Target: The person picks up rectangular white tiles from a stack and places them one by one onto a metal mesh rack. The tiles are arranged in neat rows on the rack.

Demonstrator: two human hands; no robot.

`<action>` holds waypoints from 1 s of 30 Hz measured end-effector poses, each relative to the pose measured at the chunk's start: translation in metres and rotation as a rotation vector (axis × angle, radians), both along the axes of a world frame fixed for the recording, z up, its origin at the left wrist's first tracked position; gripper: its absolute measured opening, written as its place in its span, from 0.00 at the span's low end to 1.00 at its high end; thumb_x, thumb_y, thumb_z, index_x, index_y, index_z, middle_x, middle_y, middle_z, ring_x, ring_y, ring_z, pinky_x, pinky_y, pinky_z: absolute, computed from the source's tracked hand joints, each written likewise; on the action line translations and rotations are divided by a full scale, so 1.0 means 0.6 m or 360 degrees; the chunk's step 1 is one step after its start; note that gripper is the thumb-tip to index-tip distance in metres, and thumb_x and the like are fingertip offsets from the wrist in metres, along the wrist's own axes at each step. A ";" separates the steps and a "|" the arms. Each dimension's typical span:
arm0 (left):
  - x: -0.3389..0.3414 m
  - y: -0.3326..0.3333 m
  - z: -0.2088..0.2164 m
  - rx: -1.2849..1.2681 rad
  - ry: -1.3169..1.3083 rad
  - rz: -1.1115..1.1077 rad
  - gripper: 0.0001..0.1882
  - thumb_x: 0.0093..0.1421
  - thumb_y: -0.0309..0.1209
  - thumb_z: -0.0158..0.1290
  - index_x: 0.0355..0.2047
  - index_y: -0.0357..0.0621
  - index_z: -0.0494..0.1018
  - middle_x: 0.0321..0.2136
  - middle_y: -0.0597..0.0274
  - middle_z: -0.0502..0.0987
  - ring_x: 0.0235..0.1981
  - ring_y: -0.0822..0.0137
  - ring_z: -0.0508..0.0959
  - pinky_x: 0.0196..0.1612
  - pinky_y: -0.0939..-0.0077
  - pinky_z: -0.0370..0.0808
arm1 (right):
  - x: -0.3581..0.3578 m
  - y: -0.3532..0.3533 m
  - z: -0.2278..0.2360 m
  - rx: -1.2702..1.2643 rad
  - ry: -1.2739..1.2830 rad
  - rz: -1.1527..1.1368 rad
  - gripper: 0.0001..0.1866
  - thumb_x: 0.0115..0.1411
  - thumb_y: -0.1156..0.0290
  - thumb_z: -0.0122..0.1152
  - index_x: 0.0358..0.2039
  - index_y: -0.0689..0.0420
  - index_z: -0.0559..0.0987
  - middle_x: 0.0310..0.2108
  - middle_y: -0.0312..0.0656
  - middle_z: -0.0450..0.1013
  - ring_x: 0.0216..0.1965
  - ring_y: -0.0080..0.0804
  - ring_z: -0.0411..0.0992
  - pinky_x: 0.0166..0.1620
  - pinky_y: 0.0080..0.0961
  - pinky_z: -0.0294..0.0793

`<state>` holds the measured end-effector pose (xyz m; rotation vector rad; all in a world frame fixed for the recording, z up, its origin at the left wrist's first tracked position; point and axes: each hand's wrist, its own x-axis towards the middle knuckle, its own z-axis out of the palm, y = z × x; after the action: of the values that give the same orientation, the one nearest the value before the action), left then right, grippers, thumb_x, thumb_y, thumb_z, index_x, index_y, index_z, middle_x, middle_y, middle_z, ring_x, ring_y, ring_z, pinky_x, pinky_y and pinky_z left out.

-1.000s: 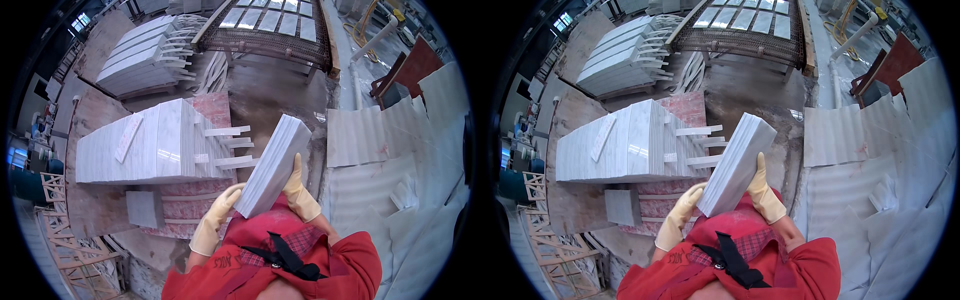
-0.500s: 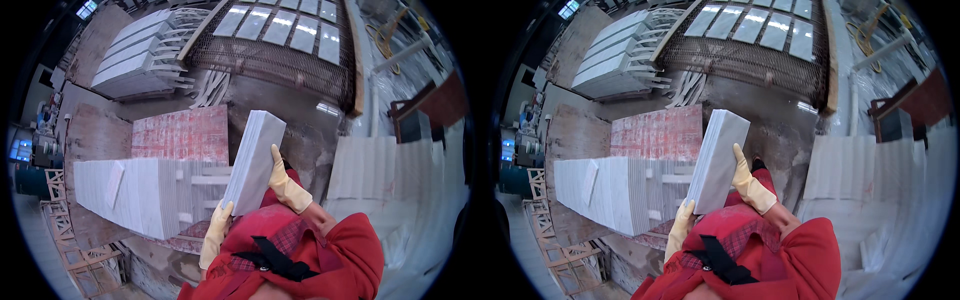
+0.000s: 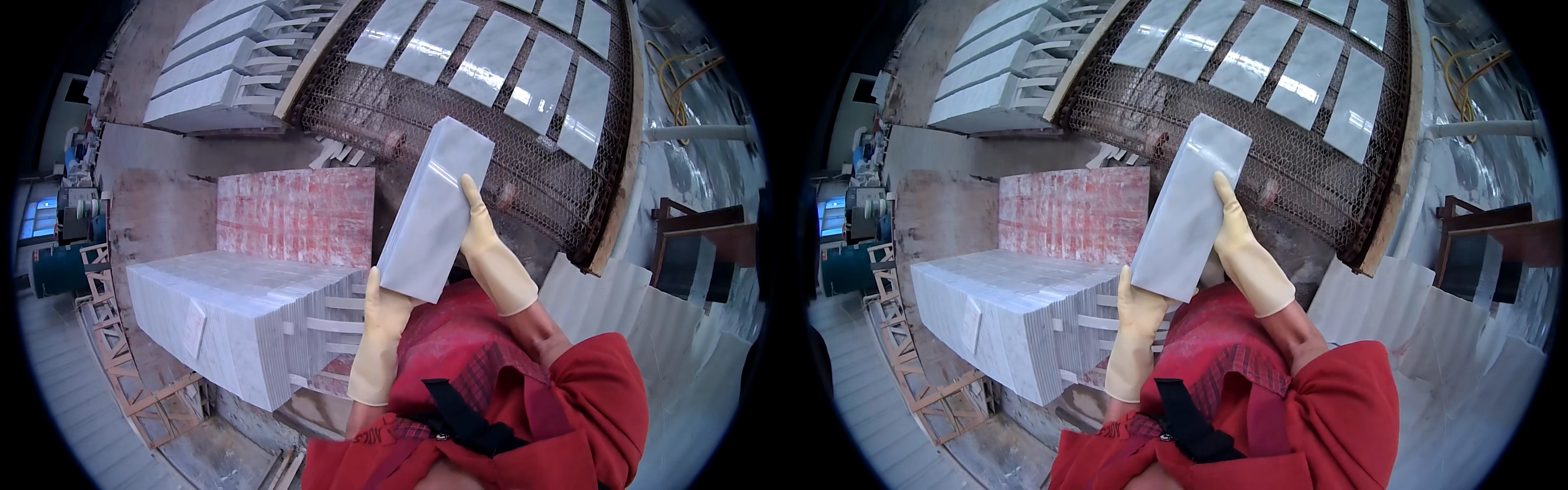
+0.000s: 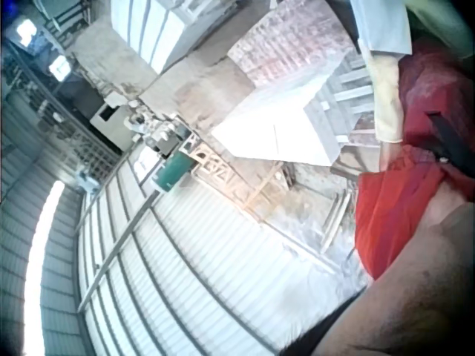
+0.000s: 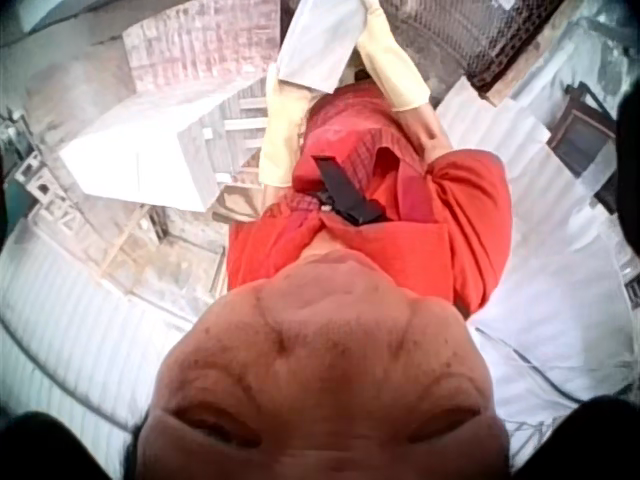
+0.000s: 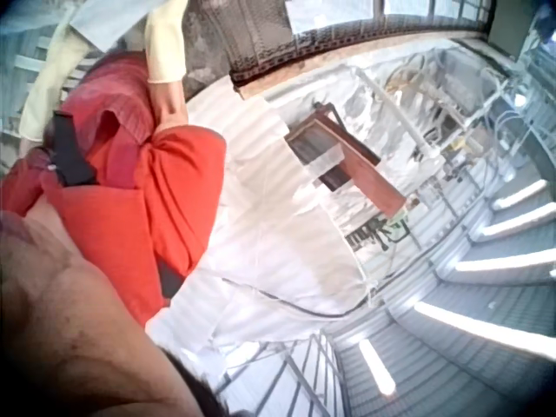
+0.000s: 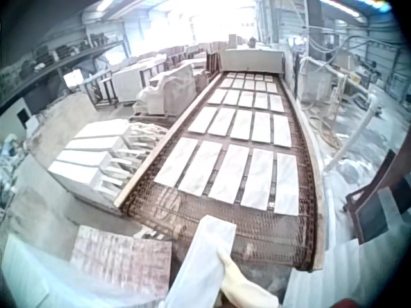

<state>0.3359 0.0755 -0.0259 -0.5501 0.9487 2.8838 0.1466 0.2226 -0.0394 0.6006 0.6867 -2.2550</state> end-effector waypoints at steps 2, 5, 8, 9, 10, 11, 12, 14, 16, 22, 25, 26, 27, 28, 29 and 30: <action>-0.034 0.004 0.012 0.0180 -0.0035 0.0017 0.45 0.72 0.64 0.37 0.75 0.43 0.53 0.74 0.44 0.57 0.72 0.40 0.61 0.66 0.25 0.61 | -0.032 -0.003 0.003 0.0133 -0.0002 0.0041 0.39 0.65 0.39 0.63 0.66 0.56 0.74 0.61 0.45 0.75 0.61 0.41 0.73 0.67 0.40 0.68; -0.059 -0.006 0.021 0.0720 -0.0182 0.0072 0.46 0.71 0.67 0.34 0.76 0.45 0.52 0.75 0.45 0.55 0.73 0.37 0.58 0.65 0.16 0.57 | -0.052 -0.011 0.007 0.0293 0.0024 0.0106 0.38 0.65 0.43 0.65 0.67 0.56 0.73 0.63 0.44 0.74 0.62 0.41 0.72 0.68 0.40 0.67; -0.070 -0.018 0.045 0.0592 -0.0332 0.0055 0.45 0.71 0.67 0.31 0.76 0.48 0.53 0.76 0.48 0.54 0.74 0.37 0.57 0.65 0.14 0.54 | -0.055 -0.029 0.013 0.0366 0.0080 0.0096 0.38 0.65 0.46 0.66 0.68 0.56 0.71 0.65 0.43 0.72 0.64 0.40 0.71 0.69 0.40 0.65; -0.072 -0.024 0.048 0.0617 -0.0392 0.0070 0.45 0.71 0.67 0.31 0.76 0.48 0.53 0.76 0.48 0.54 0.74 0.37 0.57 0.65 0.14 0.53 | -0.054 -0.032 0.027 0.0401 0.0071 0.0102 0.38 0.66 0.47 0.66 0.68 0.56 0.71 0.65 0.43 0.72 0.65 0.40 0.70 0.69 0.40 0.65; -0.076 -0.031 0.051 0.0641 -0.0452 0.0083 0.45 0.71 0.67 0.30 0.76 0.49 0.54 0.76 0.48 0.54 0.74 0.38 0.57 0.66 0.15 0.52 | -0.053 -0.035 0.035 0.0426 0.0045 0.0117 0.38 0.66 0.47 0.66 0.69 0.56 0.70 0.66 0.43 0.71 0.65 0.39 0.69 0.70 0.40 0.64; -0.080 -0.038 0.053 0.0665 -0.0512 0.0094 0.45 0.71 0.68 0.29 0.76 0.49 0.54 0.76 0.48 0.54 0.74 0.38 0.57 0.66 0.15 0.51 | -0.052 -0.039 0.043 0.0448 0.0020 0.0125 0.38 0.66 0.48 0.65 0.69 0.55 0.69 0.66 0.43 0.71 0.66 0.39 0.69 0.70 0.40 0.63; -0.083 -0.043 0.054 0.0720 -0.0531 0.0091 0.45 0.70 0.68 0.30 0.76 0.51 0.53 0.76 0.50 0.53 0.75 0.39 0.56 0.66 0.15 0.50 | -0.054 -0.038 0.047 0.0464 -0.0017 0.0148 0.38 0.67 0.48 0.65 0.70 0.55 0.68 0.67 0.43 0.70 0.67 0.39 0.68 0.70 0.40 0.62; -0.088 -0.052 0.053 0.0830 -0.0570 0.0079 0.46 0.68 0.70 0.31 0.77 0.54 0.52 0.77 0.52 0.53 0.76 0.42 0.54 0.67 0.15 0.49 | -0.048 -0.030 0.052 0.0562 0.0042 0.0252 0.38 0.68 0.49 0.63 0.72 0.55 0.66 0.67 0.42 0.70 0.68 0.39 0.67 0.71 0.40 0.61; -0.079 -0.057 0.037 0.0807 -0.0526 0.0053 0.46 0.69 0.69 0.33 0.76 0.53 0.53 0.76 0.50 0.55 0.74 0.42 0.57 0.66 0.16 0.51 | -0.023 -0.009 0.052 0.0757 0.0212 0.0416 0.38 0.69 0.50 0.61 0.73 0.56 0.64 0.66 0.43 0.70 0.67 0.39 0.67 0.70 0.40 0.62; -0.083 -0.083 -0.024 0.0740 -0.0610 0.0055 0.40 0.65 0.61 0.46 0.70 0.49 0.64 0.70 0.47 0.64 0.69 0.39 0.66 0.60 0.19 0.60 | 0.025 0.025 0.054 0.1242 0.0718 0.0808 0.35 0.72 0.49 0.56 0.62 0.70 0.73 0.53 0.53 0.79 0.53 0.37 0.79 0.60 0.31 0.74; -0.083 -0.088 -0.066 0.0789 -0.0589 0.0138 0.37 0.63 0.55 0.50 0.67 0.47 0.68 0.68 0.46 0.68 0.67 0.39 0.68 0.58 0.22 0.64 | 0.046 0.022 0.031 0.1255 0.0672 0.1044 0.32 0.71 0.46 0.57 0.51 0.69 0.78 0.41 0.53 0.83 0.44 0.38 0.82 0.53 0.32 0.79; -0.081 -0.090 -0.078 0.0786 -0.0581 0.0159 0.37 0.62 0.53 0.51 0.66 0.45 0.68 0.68 0.45 0.68 0.67 0.39 0.68 0.58 0.23 0.64 | 0.053 0.015 0.024 0.1262 0.0672 0.1124 0.32 0.70 0.44 0.57 0.47 0.69 0.80 0.38 0.52 0.84 0.41 0.39 0.83 0.51 0.33 0.80; -0.081 -0.091 -0.090 0.0783 -0.0578 0.0168 0.37 0.62 0.52 0.52 0.66 0.44 0.68 0.68 0.44 0.68 0.67 0.39 0.68 0.58 0.24 0.65 | 0.063 0.007 0.001 0.1295 0.0655 0.1170 0.33 0.70 0.43 0.58 0.46 0.68 0.80 0.37 0.52 0.84 0.40 0.39 0.83 0.49 0.33 0.81; -0.079 -0.094 -0.101 0.0777 -0.0574 0.0178 0.37 0.61 0.50 0.52 0.66 0.43 0.68 0.67 0.43 0.68 0.67 0.38 0.68 0.59 0.25 0.65 | 0.069 -0.004 -0.005 0.1347 0.0644 0.1203 0.32 0.69 0.43 0.59 0.45 0.67 0.80 0.36 0.51 0.84 0.39 0.38 0.84 0.47 0.32 0.82; -0.077 -0.096 -0.117 0.0806 -0.0564 0.0188 0.37 0.61 0.49 0.52 0.66 0.42 0.68 0.68 0.42 0.68 0.67 0.38 0.68 0.59 0.25 0.66 | 0.074 -0.014 -0.010 0.1400 0.0632 0.1239 0.32 0.69 0.42 0.60 0.44 0.67 0.80 0.36 0.51 0.84 0.38 0.38 0.84 0.46 0.32 0.82; -0.076 -0.100 -0.123 0.0838 -0.0605 0.0208 0.36 0.61 0.47 0.52 0.66 0.41 0.67 0.68 0.42 0.67 0.67 0.37 0.67 0.60 0.24 0.64 | 0.079 -0.025 -0.016 0.1455 0.0616 0.1273 0.32 0.68 0.42 0.61 0.43 0.66 0.80 0.35 0.50 0.84 0.38 0.37 0.84 0.44 0.32 0.83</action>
<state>0.2901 0.0155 -0.0994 -1.0687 0.0977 2.8029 0.1938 0.2076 -0.0488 0.1931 1.8064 -1.2274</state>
